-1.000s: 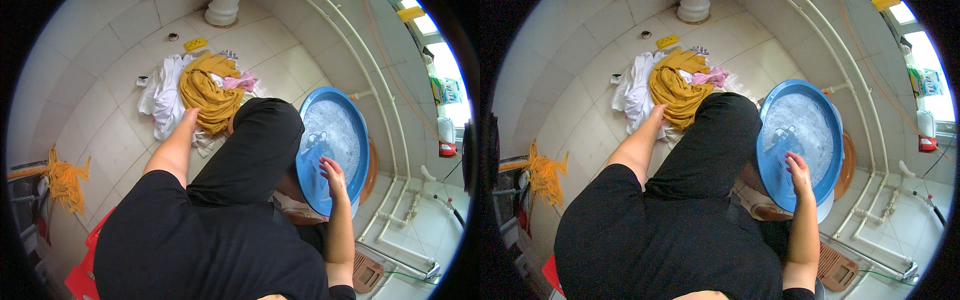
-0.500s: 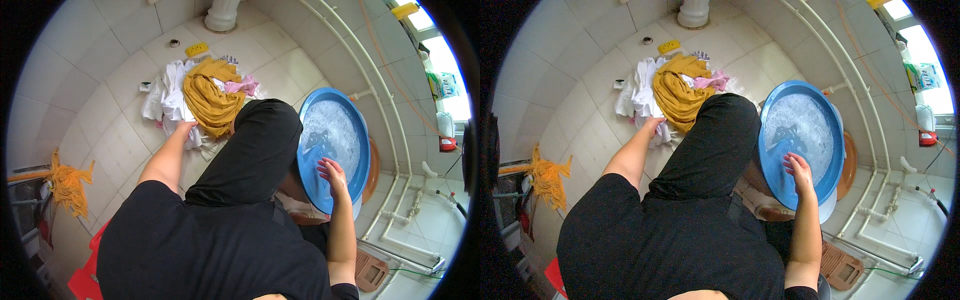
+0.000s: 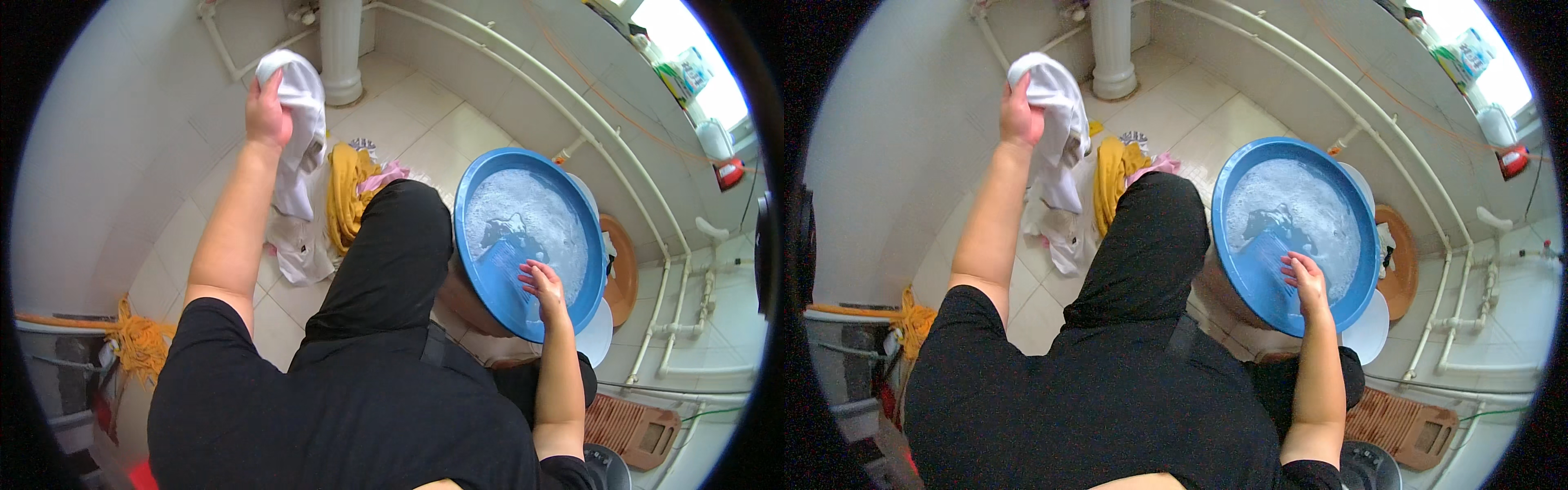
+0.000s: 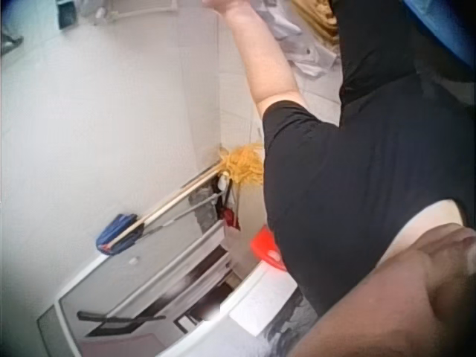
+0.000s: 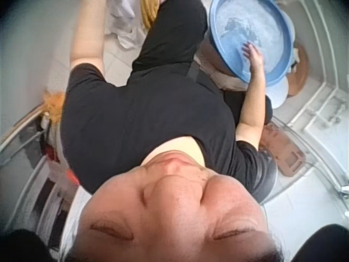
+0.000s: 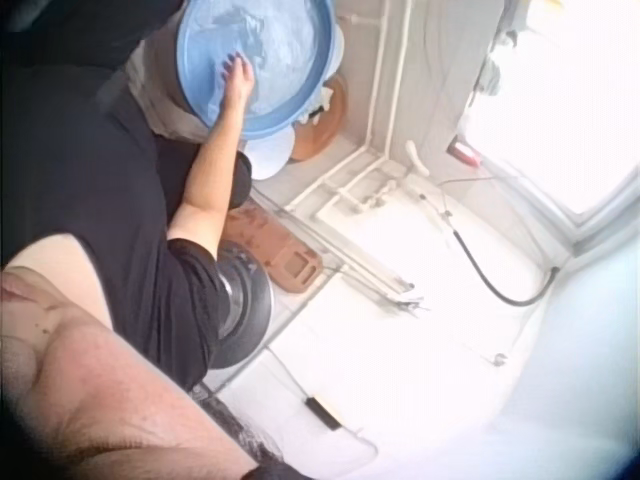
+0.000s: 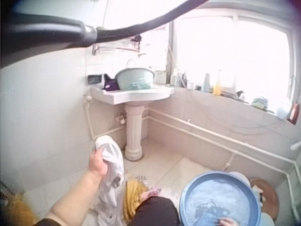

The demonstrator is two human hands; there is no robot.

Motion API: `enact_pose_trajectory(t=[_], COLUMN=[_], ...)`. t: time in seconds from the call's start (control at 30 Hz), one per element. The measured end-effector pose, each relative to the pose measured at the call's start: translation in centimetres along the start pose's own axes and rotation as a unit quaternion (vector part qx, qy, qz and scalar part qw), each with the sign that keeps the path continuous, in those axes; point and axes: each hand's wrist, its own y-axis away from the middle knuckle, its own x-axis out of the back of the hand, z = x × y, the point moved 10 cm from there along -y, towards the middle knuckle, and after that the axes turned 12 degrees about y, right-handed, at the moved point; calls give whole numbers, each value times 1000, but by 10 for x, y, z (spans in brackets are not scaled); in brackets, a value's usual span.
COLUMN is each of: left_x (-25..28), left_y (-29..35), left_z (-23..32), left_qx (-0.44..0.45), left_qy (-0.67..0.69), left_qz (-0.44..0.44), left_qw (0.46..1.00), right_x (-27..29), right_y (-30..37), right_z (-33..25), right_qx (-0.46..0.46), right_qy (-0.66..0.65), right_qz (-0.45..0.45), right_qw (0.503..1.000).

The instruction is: The person sits on the floor and hand-washes a white garment in a blue basin filled with soapy water. They repeatedly submerge, scrub, and wring the fabric by hand, occasionally lifting it to inspect the material before returning it to the basin.

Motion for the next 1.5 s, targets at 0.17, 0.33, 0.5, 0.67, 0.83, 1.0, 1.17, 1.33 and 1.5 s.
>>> enact_pose_trajectory(t=[0.17,0.33,0.5,0.67,0.83,1.0,1.17,1.33,1.5], left_x=[-201,-323,-357,-291,-185,-134,-153,-177,-145], left_y=[34,106,170,210,239,252,273,311,330], left_z=[-13,-63,-137,-262,-330,-360,-355,-380,-431], left_qx=[104,279,422,491,468,274,137,133,232], left_qy=[108,234,299,101,-231,-654,-744,-723,-677], left_qz=[-217,-334,-341,-249,-238,-440,-431,-540,-580], left_qw=[964,869,785,829,819,551,492,409,388], right_x=[33,67,105,138,126,135,125,108,102], right_y=[3,8,22,15,18,7,13,-15,-58], right_z=[-1,-24,-21,22,33,55,32,20,11], right_qx=[29,92,85,44,-1,44,24,16,32], right_qy=[-63,-144,-235,-287,-238,7,369,536,663], right_qz=[33,73,156,219,236,308,367,292,178], right_qw=[997,983,956,932,942,950,854,792,726])
